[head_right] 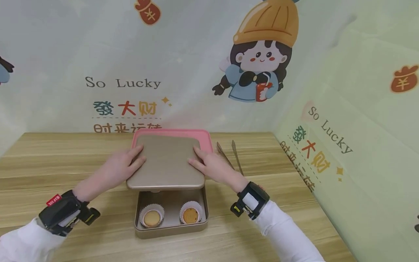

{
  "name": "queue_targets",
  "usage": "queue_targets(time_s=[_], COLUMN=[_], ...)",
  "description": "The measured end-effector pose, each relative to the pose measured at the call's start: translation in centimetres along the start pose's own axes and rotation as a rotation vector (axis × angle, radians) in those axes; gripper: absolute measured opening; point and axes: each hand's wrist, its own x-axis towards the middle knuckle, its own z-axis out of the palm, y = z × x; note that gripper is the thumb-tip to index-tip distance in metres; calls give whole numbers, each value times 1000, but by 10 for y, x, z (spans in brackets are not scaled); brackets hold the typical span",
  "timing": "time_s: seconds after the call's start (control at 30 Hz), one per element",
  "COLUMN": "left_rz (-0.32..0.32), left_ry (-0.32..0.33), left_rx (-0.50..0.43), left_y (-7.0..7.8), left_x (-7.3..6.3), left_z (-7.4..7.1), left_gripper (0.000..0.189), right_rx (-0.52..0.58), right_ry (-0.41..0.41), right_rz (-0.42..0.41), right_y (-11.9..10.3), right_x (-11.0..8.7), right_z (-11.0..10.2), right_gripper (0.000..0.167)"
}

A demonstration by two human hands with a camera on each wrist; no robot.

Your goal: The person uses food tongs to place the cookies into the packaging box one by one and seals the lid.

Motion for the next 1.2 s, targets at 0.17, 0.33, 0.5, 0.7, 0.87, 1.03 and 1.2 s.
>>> queue_targets(time_s=[0.17,0.33,0.5,0.7,0.87,1.03,1.2], left_rz=[-50,-97,-101,-122,-122,-126,-141], left_ry=[1,39,82,65,42,33,17], left_rx=[-5,-33,-57,-40,-28,-36,-42], left_y=[12,23,28,28,28,27,27], left_x=[-23,-39,-49,-54,-55,-57,-57], left_z=[14,29,40,51,54,57,60], left_gripper=[58,74,74,70,70,70,70], right_rx=[-82,-125,-123,-140,-176,-187,-202], right_ry=[-7,-14,-2,10,4,18,19], right_rz=[-19,9,16,20,8,-23,-26], right_y=[-8,-14,-17,-16,-13,-10,-7], right_x=[-23,-44,-57,-64,-65,-64,-63], right_z=[10,22,33,42,45,48,51], right_gripper=[58,60,63,61,59,59,59])
